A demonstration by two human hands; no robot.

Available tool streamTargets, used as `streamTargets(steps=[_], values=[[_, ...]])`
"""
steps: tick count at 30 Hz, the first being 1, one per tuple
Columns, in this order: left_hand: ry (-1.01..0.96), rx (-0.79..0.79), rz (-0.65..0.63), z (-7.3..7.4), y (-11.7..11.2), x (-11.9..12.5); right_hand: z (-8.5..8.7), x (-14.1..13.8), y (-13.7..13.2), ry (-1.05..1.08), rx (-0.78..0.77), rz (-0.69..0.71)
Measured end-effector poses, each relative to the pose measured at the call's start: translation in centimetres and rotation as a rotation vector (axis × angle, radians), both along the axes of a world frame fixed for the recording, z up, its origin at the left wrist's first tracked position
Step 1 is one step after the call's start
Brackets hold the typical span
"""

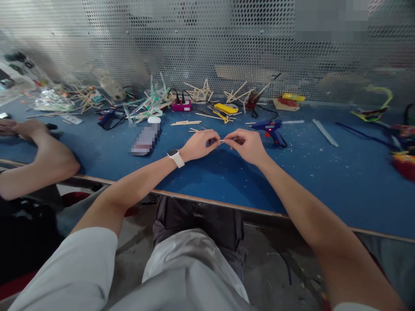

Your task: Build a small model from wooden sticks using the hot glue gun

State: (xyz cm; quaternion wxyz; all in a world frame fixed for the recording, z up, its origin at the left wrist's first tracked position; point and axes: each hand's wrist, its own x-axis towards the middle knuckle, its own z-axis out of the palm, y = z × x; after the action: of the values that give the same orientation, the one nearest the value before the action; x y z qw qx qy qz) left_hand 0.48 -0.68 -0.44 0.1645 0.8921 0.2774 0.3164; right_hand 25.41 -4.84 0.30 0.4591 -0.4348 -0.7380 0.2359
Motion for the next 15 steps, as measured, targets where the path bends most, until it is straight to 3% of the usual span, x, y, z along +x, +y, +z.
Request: streamTargets(steps=[15], values=[[0.035, -0.013, -0.002, -0.36, 0.29, 0.7, -0.04, 0.39, -0.27, -0.028, -0.039, 0.04]])
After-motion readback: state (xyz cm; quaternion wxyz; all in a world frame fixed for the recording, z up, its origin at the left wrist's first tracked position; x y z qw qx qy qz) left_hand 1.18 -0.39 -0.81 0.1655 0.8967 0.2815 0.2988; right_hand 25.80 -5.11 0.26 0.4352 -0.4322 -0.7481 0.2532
